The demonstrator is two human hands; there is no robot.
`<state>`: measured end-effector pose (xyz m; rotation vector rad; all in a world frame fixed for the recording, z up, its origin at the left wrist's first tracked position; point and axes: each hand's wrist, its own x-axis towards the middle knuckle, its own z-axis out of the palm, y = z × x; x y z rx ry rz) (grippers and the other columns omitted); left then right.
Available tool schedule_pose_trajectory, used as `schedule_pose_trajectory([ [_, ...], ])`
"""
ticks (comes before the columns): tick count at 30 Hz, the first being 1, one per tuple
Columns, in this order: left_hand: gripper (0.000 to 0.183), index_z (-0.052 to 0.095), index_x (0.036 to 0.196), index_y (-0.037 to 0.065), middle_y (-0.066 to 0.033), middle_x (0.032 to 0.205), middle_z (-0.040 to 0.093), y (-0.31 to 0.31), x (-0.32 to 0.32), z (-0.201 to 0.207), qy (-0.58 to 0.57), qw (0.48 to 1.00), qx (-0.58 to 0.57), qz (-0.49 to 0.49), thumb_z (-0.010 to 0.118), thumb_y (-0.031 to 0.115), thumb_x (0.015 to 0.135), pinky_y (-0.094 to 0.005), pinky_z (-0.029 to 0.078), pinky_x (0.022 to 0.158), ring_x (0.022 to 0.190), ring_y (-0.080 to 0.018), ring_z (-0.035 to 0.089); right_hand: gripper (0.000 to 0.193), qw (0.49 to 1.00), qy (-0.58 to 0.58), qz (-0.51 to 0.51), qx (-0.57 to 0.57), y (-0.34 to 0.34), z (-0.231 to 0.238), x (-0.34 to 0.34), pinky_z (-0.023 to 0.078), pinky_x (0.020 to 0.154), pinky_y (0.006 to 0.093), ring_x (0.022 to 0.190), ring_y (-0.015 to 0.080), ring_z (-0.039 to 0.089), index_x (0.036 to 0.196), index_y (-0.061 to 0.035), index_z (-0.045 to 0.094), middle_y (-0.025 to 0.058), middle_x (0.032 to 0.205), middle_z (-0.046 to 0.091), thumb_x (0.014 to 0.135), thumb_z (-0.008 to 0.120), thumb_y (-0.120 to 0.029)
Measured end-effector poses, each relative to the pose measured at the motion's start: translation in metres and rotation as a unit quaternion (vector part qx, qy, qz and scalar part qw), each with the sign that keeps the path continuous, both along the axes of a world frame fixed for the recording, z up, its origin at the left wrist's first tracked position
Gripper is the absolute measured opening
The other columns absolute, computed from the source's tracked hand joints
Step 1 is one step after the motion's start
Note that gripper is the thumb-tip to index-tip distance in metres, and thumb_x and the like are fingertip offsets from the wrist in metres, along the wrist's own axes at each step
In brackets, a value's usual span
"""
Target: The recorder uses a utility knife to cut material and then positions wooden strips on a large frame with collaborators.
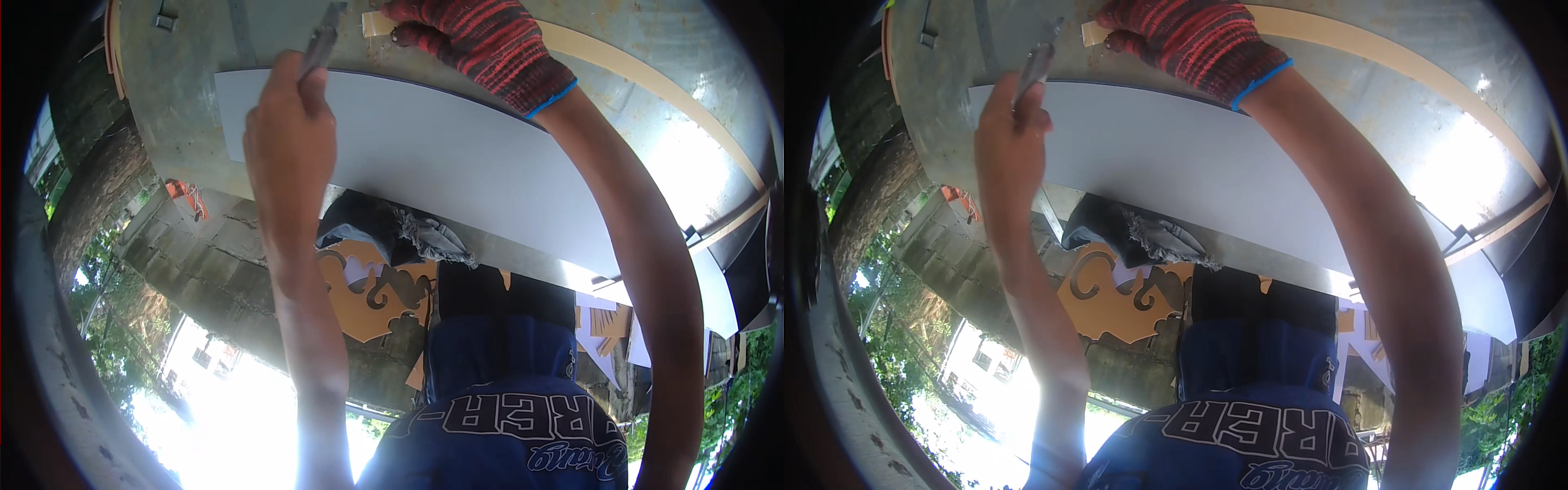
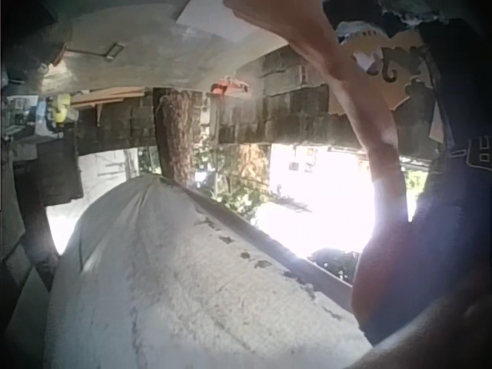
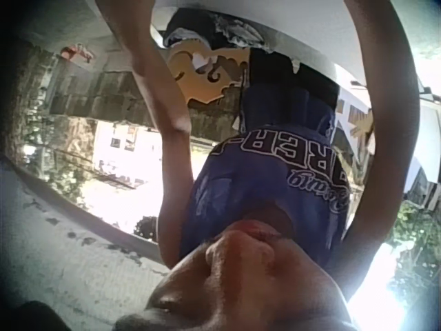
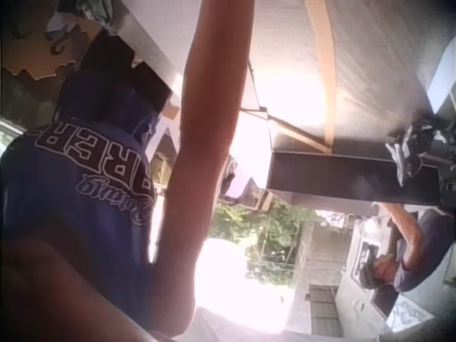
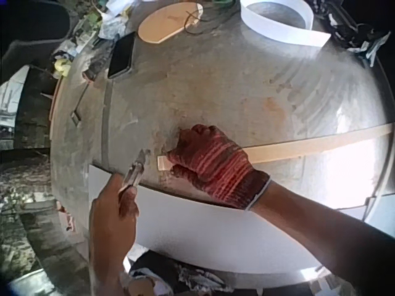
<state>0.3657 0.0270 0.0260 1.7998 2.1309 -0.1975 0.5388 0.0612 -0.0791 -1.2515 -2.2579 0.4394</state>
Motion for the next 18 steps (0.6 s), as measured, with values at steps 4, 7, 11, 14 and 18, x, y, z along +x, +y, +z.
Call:
schedule_pose_trajectory([
  [4, 0.014, 0.046, 0.107, 0.002, -0.0236, 0.071, 0.062, -0.028, 0.009, -0.023, -0.065, 0.998, 0.009, 0.013, 0.046, 0.007, 0.094, -0.0527, 0.044, 0.062, 0.075, -0.0446, 0.061, 0.017, 0.996, 0.085, -0.035, 0.002, -0.005, -0.004, 0.0, 0.048, 0.078, 0.0412, 0.088, 0.0301, 0.058, 0.086, -0.0098, 0.065, 0.0101, 0.088, 0.058, 0.079, 0.065, -0.025],
  [7, 0.013, 0.042, 0.105, -0.002, -0.0256, 0.068, 0.061, -0.036, 0.017, -0.03, -0.064, 0.998, 0.015, 0.013, 0.046, 0.001, 0.092, -0.0504, 0.044, 0.055, 0.069, -0.044, 0.062, 0.017, 0.995, 0.085, -0.054, 0.002, -0.004, -0.002, -0.002, 0.048, 0.077, 0.0411, 0.087, 0.0303, 0.058, 0.086, -0.0094, 0.065, 0.01, 0.087, 0.058, 0.078, 0.066, -0.024],
  [11, 0.009, 0.042, 0.099, -0.005, -0.0237, 0.062, 0.059, -0.036, 0.023, -0.03, -0.069, 0.997, 0.017, 0.013, 0.046, -0.002, 0.091, -0.0468, 0.045, 0.049, 0.061, -0.0416, 0.063, 0.016, 0.995, 0.069, -0.058, -0.031, -0.002, 0.0, -0.006, 0.048, 0.076, 0.0414, 0.086, 0.0307, 0.058, 0.084, -0.0085, 0.064, 0.0107, 0.087, 0.058, 0.078, 0.066, -0.023],
  [14, 0.005, 0.043, 0.095, -0.005, -0.0222, 0.058, 0.058, -0.036, 0.026, -0.031, -0.073, 0.997, 0.028, -0.002, 0.046, -0.002, 0.092, -0.0449, 0.046, 0.049, 0.058, -0.04, 0.063, 0.015, 0.996, 0.038, -0.066, -0.054, -0.003, 0.002, -0.005, 0.047, 0.077, 0.0417, 0.085, 0.0306, 0.058, 0.083, -0.0082, 0.063, 0.0111, 0.087, 0.058, 0.078, 0.066, -0.022],
  [18, 0.005, 0.044, 0.092, -0.006, -0.0223, 0.057, 0.057, -0.036, 0.024, -0.031, -0.072, 0.996, 0.041, -0.017, 0.046, -0.002, 0.091, -0.0437, 0.046, 0.048, 0.056, -0.0386, 0.063, 0.015, 0.996, 0.044, -0.073, -0.029, -0.003, -0.001, -0.01, 0.047, 0.077, 0.0419, 0.085, 0.0307, 0.058, 0.083, -0.0085, 0.063, 0.0109, 0.086, 0.058, 0.078, 0.066, -0.022],
])
